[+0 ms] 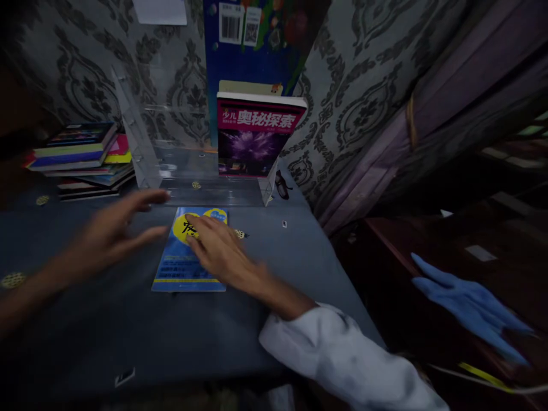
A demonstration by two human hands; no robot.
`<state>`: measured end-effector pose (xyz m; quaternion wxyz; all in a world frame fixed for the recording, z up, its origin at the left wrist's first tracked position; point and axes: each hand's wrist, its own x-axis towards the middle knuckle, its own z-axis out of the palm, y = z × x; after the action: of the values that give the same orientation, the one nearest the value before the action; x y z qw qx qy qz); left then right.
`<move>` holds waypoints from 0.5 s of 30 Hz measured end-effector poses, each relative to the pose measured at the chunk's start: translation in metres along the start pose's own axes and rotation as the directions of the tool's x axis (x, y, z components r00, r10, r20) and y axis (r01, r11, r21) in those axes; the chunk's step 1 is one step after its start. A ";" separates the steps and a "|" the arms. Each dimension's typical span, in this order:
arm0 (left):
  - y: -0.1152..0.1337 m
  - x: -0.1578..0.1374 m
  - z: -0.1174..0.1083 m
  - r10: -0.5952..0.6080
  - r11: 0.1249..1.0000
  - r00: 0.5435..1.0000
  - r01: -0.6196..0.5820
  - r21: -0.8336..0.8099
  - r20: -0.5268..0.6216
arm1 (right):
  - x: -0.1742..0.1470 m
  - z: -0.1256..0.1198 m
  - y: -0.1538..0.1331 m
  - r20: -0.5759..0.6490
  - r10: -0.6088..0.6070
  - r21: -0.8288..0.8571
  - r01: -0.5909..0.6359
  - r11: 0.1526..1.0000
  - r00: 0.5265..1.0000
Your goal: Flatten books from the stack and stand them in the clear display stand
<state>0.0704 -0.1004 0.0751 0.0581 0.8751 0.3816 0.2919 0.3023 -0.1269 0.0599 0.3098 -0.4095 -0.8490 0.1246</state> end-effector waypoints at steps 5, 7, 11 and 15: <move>-0.036 0.025 0.059 -0.025 1.000 0.977 0.022 0.018 0.212 | 0.042 0.051 0.034 0.210 0.093 -0.215 -0.046 0.975 0.973; -0.050 0.026 0.073 -0.070 0.998 0.969 0.066 0.023 0.237 | 0.047 0.053 0.044 0.208 0.121 -0.238 -0.070 0.969 0.971; -0.061 0.020 0.081 -0.074 0.996 0.978 0.061 0.070 0.196 | 0.037 0.044 0.069 0.162 0.191 -0.244 -0.148 0.958 0.968; -0.059 0.018 0.079 -0.106 0.990 0.971 0.083 0.113 0.215 | 0.013 0.035 0.093 0.094 0.278 -0.231 -0.250 0.940 0.956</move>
<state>0.0867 -0.0372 -0.0009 0.0686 0.8847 0.4287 0.1695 0.3317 -0.0561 -0.0055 0.1899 -0.5424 -0.8126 0.0970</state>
